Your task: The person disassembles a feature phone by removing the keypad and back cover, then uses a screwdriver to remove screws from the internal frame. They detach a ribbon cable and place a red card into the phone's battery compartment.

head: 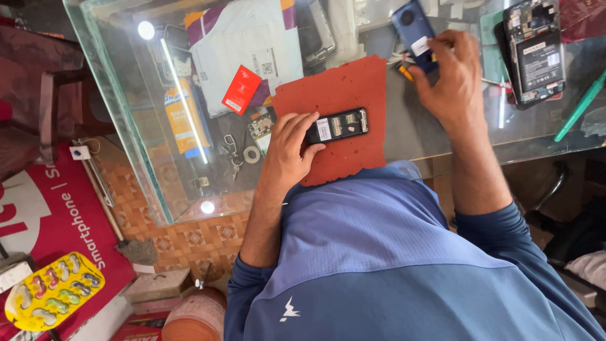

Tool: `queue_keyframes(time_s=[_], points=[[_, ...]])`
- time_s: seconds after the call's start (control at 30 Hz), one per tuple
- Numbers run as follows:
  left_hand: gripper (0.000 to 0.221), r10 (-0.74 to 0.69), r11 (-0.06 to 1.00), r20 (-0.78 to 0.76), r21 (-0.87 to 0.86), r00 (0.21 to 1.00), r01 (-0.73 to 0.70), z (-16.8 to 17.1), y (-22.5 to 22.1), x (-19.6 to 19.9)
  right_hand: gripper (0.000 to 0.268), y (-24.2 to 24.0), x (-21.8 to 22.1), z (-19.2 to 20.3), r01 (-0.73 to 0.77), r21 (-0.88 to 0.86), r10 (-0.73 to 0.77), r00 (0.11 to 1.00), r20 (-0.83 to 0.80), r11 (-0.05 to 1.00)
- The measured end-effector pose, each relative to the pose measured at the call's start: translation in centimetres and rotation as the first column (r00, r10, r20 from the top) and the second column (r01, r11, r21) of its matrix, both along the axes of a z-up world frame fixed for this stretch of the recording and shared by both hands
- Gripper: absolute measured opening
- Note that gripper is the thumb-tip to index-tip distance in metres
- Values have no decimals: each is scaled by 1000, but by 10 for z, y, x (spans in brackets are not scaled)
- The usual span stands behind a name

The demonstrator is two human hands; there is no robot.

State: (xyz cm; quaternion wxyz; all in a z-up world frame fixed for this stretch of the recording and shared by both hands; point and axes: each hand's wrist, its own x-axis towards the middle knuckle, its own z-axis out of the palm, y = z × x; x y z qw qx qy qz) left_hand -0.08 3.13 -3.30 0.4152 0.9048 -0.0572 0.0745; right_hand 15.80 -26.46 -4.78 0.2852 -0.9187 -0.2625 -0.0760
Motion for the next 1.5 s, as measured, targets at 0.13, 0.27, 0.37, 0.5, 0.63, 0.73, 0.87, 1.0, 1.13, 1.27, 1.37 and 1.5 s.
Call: queue_keyframes(time_s=[0.13, 0.27, 0.37, 0.5, 0.63, 0.73, 0.87, 1.0, 1.13, 1.27, 1.37, 1.5], points=[[64, -24, 1000, -18, 2, 1000, 24, 2, 1, -4, 42, 25, -16, 9, -69, 44, 71, 996, -50, 997], [62, -57, 997, -28, 41, 998, 58, 7, -1, -2, 39, 34, -25, 17, -94, -24, 93, 995, -47, 995], [63, -72, 995, -3, 62, 997, 72, 15, -5, 3, 41, 33, -25, 21, -123, -8, 122, 991, -57, 992], [56, -89, 995, 89, -33, 992, 92, 24, -17, 20, 42, 15, -23, 23, -122, 84, 127, 990, -62, 989], [32, -72, 994, 191, -66, 979, 86, 22, -37, 55, 34, -23, -14, 29, -32, -58, 32, 999, -3, 998], [19, -74, 997, 259, -14, 963, 80, 11, -52, 91, 31, -37, -14, 32, 15, -203, -5, 999, 49, 979], [13, -75, 995, 257, 82, 964, 56, -12, -66, 137, 23, -48, -21, 27, 79, -206, -72, 996, 42, 975], [6, -93, 973, 186, 227, 978, 49, -29, -74, 154, 10, -59, -32, 13, 152, -268, -154, 988, 14, 951], [3, -114, 936, 201, 350, 973, 37, -35, -78, 160, 8, -58, -46, 21, 236, -334, -222, 972, 81, 913], [2, -175, 882, 223, 468, 959, 52, -32, -79, 159, 21, -28, -56, 37, 171, -65, -180, 965, -189, 983], [1, -229, 820, 225, 569, 947, 63, -32, -84, 159, 30, -1, -64, 32, 144, -148, -157, 985, -77, 978], [3, -246, 796, 172, 598, 954, 97, -39, -87, 164, 25, 8, -65, 15, 161, -174, -187, 971, -150, 972]])
